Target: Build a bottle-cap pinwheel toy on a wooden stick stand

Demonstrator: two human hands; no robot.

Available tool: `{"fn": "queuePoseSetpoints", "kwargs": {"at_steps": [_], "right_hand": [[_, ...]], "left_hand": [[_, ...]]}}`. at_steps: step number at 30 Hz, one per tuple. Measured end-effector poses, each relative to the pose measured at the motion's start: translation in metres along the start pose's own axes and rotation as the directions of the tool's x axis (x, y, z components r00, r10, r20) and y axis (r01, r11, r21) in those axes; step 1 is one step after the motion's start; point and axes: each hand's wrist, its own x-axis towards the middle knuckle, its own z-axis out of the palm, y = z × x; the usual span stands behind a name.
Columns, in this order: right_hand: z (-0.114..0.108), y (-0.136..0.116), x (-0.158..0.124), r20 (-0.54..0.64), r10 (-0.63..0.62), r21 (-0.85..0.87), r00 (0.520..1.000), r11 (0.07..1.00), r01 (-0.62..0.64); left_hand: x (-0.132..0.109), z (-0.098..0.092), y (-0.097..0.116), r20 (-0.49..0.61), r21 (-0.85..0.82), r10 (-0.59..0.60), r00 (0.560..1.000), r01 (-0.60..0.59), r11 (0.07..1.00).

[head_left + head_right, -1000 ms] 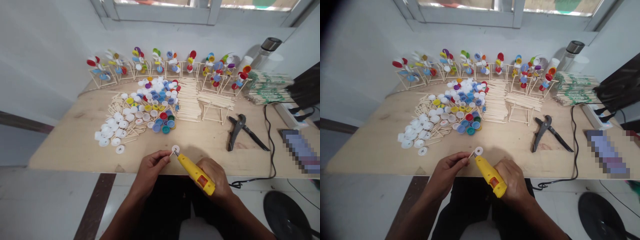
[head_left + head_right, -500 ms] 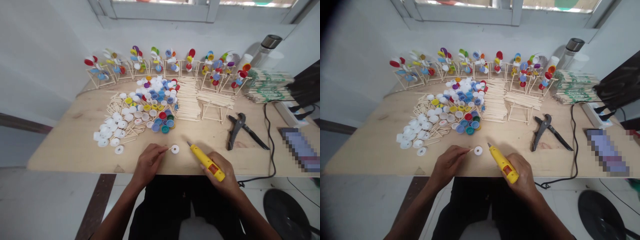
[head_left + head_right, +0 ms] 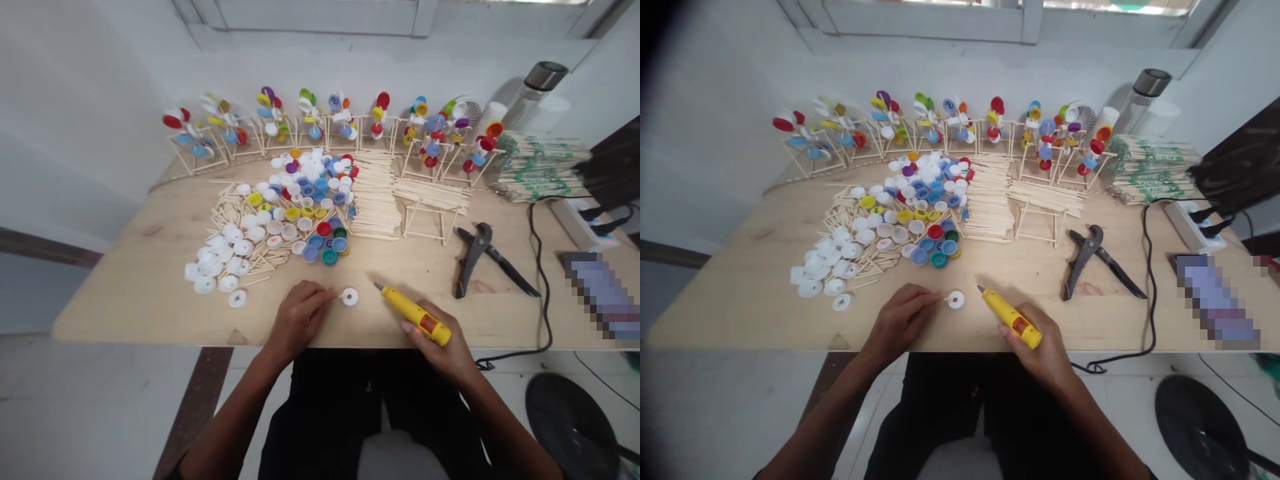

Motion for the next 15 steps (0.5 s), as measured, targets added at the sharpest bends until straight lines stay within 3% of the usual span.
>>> {"fn": "queuePoseSetpoints", "kwargs": {"at_steps": [15], "right_hand": [[0.0000,-0.0032,0.0003,0.010,0.037,0.012,0.999,0.999,-0.037]], "left_hand": [[0.0001,0.0002,0.0017,-0.002,0.059,0.047,0.999,-0.047,0.997]]}}
